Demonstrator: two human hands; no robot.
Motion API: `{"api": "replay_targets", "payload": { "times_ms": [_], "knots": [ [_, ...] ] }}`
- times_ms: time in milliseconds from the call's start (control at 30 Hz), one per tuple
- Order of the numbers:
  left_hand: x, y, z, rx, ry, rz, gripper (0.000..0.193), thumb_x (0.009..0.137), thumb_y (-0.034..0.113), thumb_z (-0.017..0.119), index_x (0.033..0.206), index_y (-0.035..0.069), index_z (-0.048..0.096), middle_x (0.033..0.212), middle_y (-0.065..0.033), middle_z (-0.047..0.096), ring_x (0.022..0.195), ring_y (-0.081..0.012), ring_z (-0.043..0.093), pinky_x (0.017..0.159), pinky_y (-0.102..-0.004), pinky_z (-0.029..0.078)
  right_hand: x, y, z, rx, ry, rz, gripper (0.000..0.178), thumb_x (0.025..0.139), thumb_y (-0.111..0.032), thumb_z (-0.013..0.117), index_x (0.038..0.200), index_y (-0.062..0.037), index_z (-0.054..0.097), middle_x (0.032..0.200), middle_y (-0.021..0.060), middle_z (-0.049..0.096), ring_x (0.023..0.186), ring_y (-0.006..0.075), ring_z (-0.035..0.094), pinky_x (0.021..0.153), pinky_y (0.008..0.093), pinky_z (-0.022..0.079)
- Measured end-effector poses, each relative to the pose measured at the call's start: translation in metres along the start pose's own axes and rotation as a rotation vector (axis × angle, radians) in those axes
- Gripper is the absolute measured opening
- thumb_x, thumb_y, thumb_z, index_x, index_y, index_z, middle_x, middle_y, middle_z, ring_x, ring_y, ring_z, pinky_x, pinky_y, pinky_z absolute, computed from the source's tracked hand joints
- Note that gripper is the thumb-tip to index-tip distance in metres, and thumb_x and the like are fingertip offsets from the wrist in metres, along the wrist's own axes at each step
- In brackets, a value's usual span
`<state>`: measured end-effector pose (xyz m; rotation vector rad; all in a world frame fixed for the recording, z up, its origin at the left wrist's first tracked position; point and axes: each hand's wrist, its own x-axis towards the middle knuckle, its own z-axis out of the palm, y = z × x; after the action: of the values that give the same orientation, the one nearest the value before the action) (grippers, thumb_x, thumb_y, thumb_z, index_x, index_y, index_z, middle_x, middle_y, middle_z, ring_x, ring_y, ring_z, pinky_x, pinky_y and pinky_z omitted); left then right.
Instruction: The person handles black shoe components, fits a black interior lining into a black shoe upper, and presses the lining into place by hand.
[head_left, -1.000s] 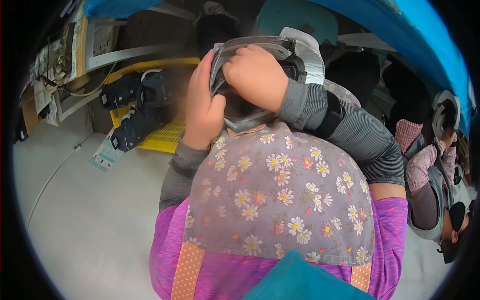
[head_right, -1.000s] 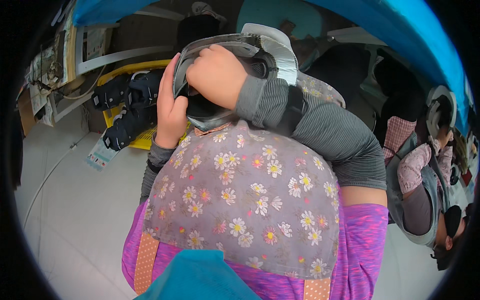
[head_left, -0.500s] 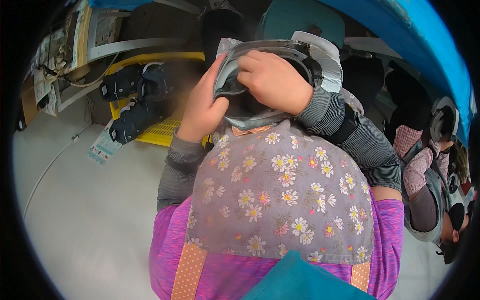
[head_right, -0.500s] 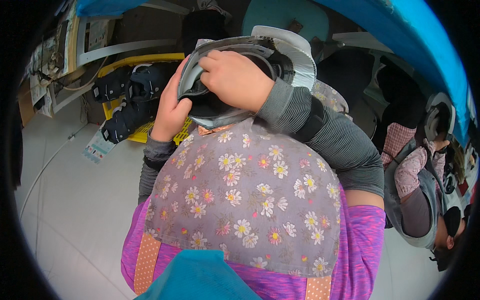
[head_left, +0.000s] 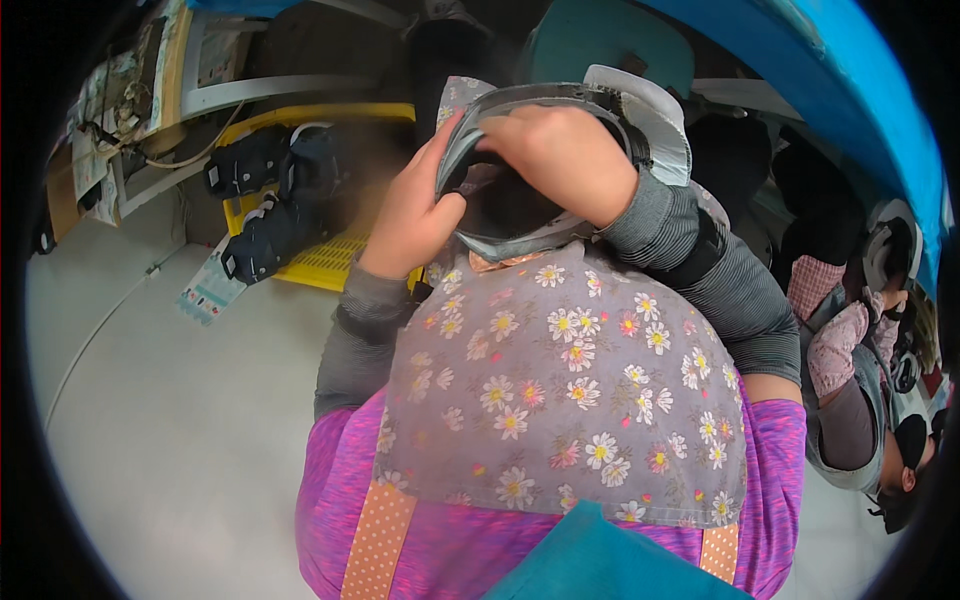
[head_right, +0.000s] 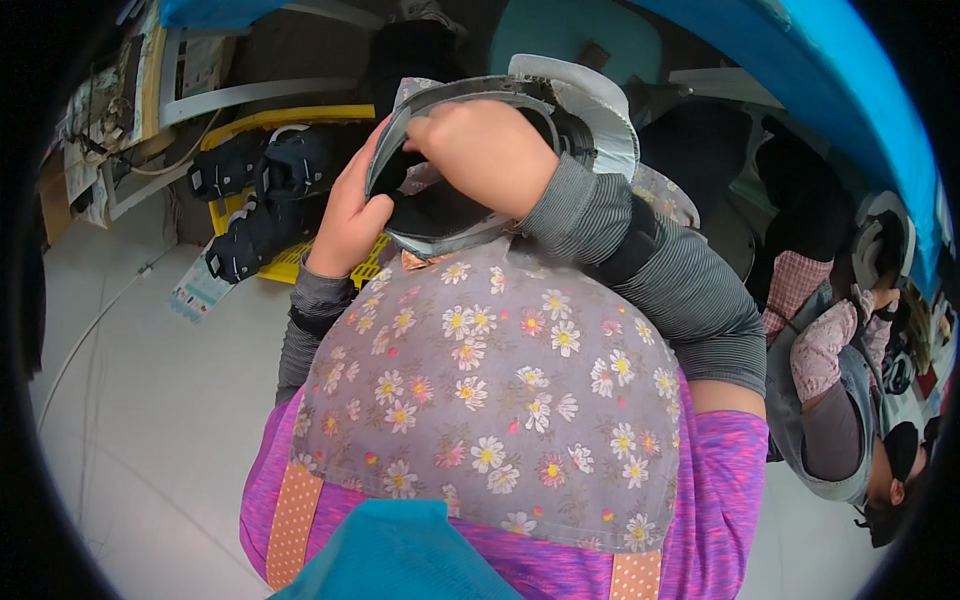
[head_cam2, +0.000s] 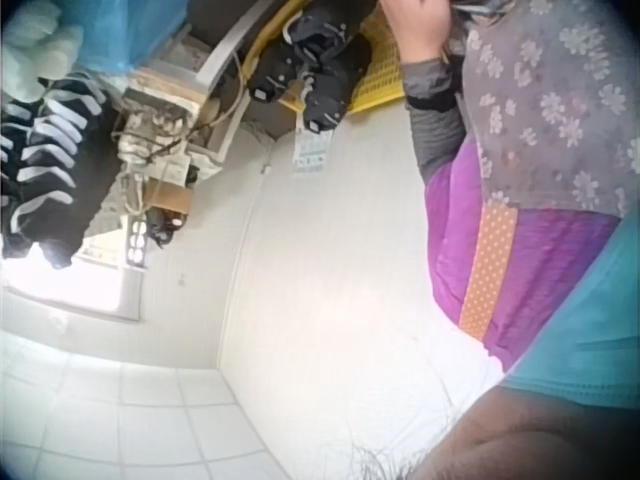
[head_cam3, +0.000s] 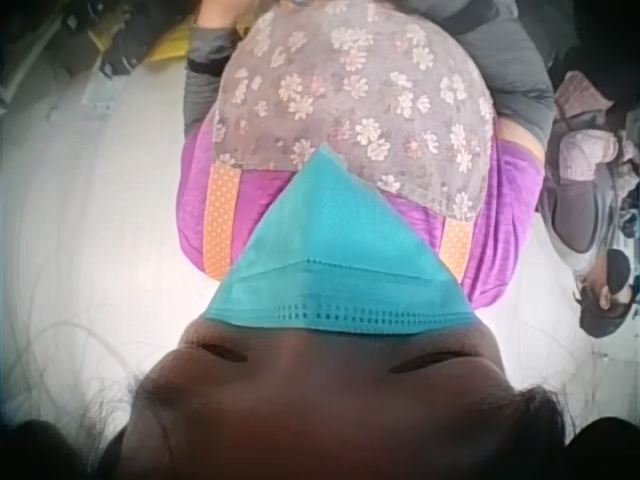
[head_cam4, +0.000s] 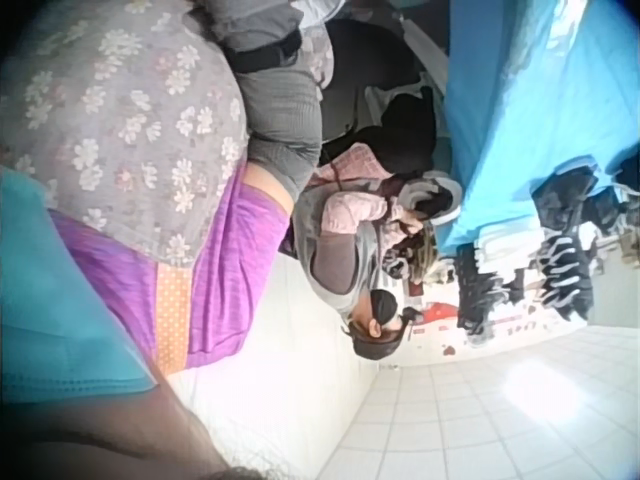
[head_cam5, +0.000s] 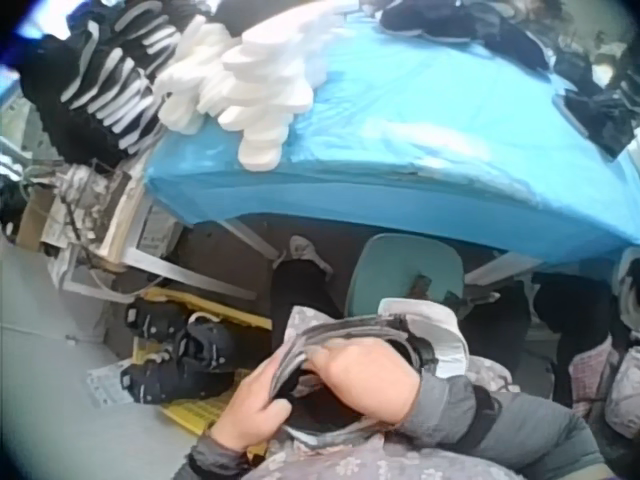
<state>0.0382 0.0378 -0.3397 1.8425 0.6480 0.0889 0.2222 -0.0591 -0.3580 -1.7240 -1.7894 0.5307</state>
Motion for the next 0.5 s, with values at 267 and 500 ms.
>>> {"api": "replay_targets", "payload": {
  "times_ms": [267, 500],
  "knots": [
    [0.000, 0.009, 0.000, 0.042, 0.017, 0.003, 0.076, 0.068, 0.001, 0.043, 0.144, 0.001, 0.034, 0.133, -0.0242, 0.049, 0.123, -0.0330, 0.050, 0.105, -0.0359, 0.036, 0.003, -0.007, -0.005, -0.054, 0.141, -0.115, 0.015, 0.077, -0.020, 0.067, 0.084, -0.0078, 0.062, 0.076, 0.0036, 0.062, 0.081, 0.0220, 0.063, 0.065, 0.0318, 0.054],
    [0.003, 0.013, 0.000, 0.111, 0.004, 0.087, 0.071, 0.074, 0.002, 0.045, 0.144, 0.002, 0.034, 0.134, -0.0242, 0.048, 0.124, -0.0357, 0.049, 0.105, -0.0370, 0.037, 0.002, -0.008, -0.001, -0.091, 0.155, -0.132, 0.014, 0.073, -0.018, 0.068, 0.080, -0.0086, 0.060, 0.074, 0.0028, 0.063, 0.077, 0.0207, 0.063, 0.061, 0.0316, 0.053]
  ]
}}
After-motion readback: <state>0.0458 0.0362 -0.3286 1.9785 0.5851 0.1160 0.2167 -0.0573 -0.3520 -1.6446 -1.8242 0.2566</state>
